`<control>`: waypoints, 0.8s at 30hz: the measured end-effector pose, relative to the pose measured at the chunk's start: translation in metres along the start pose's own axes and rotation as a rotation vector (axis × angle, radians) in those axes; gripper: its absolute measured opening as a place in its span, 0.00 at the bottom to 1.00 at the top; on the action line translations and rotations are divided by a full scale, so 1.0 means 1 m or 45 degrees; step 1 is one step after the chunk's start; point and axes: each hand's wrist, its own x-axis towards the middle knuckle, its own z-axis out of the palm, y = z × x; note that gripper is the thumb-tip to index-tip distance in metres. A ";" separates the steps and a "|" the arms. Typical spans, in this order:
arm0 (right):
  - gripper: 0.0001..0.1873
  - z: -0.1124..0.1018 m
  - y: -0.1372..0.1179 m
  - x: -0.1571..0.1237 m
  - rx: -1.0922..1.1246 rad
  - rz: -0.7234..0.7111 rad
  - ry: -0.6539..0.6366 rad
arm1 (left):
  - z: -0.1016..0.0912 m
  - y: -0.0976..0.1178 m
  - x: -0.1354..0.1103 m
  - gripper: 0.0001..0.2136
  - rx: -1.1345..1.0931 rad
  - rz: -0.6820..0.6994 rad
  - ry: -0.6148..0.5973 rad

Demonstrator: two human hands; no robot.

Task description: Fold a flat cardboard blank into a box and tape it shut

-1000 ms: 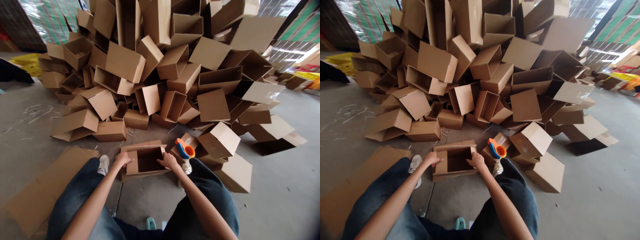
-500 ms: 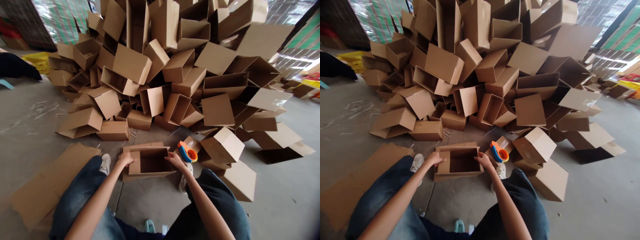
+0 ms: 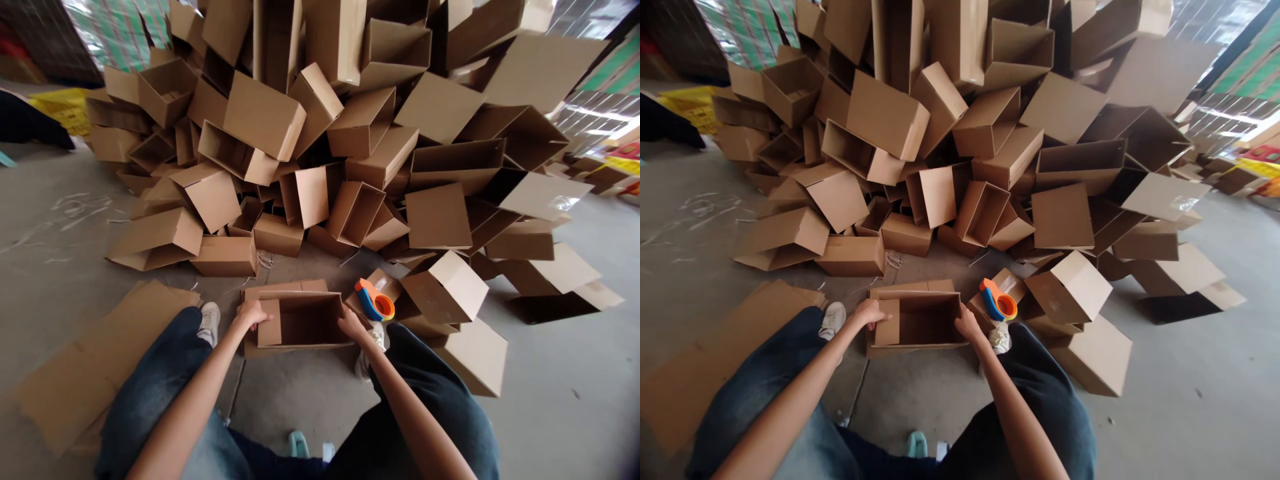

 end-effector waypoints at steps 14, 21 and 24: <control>0.55 0.035 -0.036 -0.009 -0.199 0.188 -0.069 | -0.001 0.009 -0.009 0.21 0.114 0.014 0.062; 0.65 0.052 -0.058 0.002 -0.506 0.541 0.052 | -0.002 0.013 -0.010 0.21 0.141 0.008 0.069; 0.62 0.057 -0.064 0.012 -0.472 0.576 0.028 | -0.003 0.014 -0.010 0.22 0.142 0.018 0.089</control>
